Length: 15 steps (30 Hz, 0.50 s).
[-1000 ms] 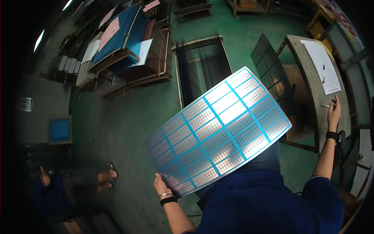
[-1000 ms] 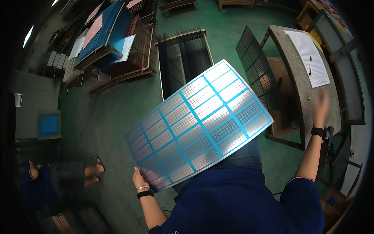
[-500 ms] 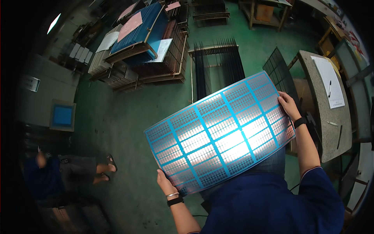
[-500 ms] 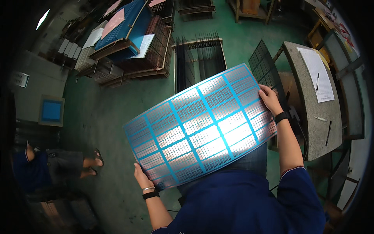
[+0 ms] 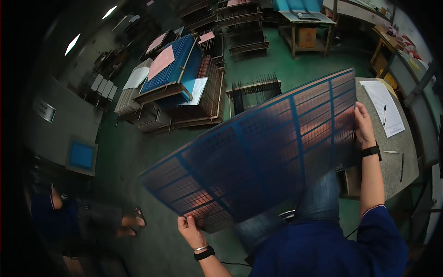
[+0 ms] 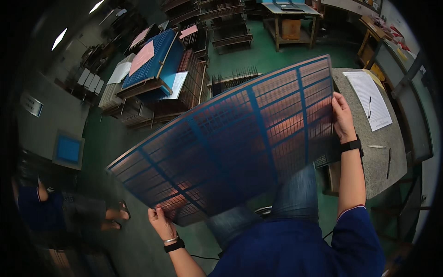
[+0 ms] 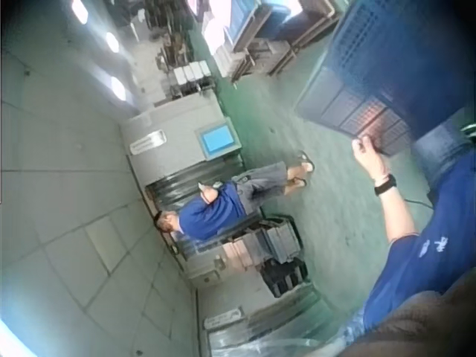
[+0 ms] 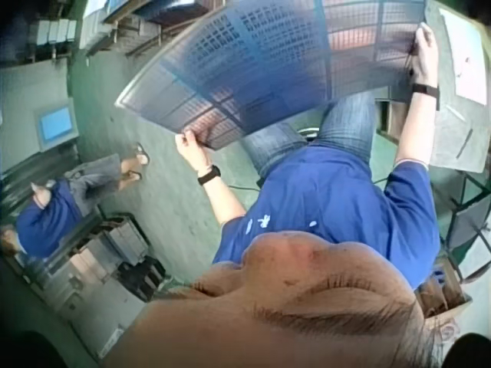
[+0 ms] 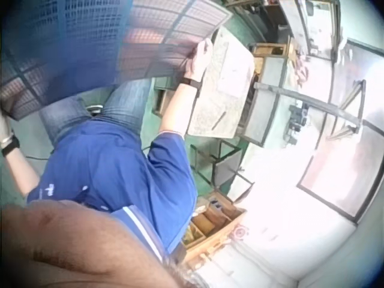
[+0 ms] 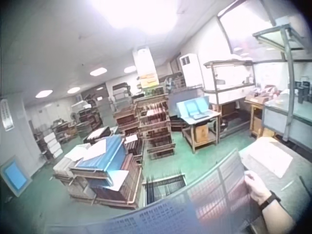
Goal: Picking up thin blue metal sheets from a stack and inserting them into a specialized vertical rack.
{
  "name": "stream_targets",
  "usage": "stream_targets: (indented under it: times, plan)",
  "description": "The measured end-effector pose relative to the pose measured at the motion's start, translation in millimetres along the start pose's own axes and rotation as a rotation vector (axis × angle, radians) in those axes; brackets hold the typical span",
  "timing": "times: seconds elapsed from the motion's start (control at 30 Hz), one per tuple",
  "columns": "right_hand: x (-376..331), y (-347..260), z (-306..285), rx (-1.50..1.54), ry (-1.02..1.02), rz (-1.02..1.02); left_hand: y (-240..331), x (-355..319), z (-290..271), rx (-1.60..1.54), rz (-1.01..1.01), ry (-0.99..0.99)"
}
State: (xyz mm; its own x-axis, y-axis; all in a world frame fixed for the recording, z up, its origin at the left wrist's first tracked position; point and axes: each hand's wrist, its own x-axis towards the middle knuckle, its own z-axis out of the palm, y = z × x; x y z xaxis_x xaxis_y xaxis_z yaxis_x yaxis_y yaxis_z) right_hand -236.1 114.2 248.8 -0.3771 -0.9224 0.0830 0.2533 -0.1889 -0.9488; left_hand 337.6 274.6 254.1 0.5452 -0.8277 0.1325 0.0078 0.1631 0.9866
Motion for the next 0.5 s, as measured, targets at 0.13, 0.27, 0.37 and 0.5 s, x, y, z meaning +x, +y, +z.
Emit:
stream_targets:
  times: [0.13, 0.27, 0.37, 0.5]
  plan:
    - [16.0, -15.2, -2.6, 0.301, 0.072, -0.193, 27.7, 16.2, 11.0, 0.358, 0.41, -0.17]
    - [21.6, 18.0, -10.5, 0.781, -0.019, -0.358, 48.2, 33.2, 34.0, 0.622, 0.549, -0.43]
    - [5.4, 41.5, -9.0, 0.871, -0.087, -0.227, 36.4, 32.0, 49.0, 0.742, 0.605, -0.342]
    - [-16.6, 49.0, -7.2, 0.897, -0.139, -0.122, 30.6, 20.1, 64.5, 0.712, 0.435, -0.074]
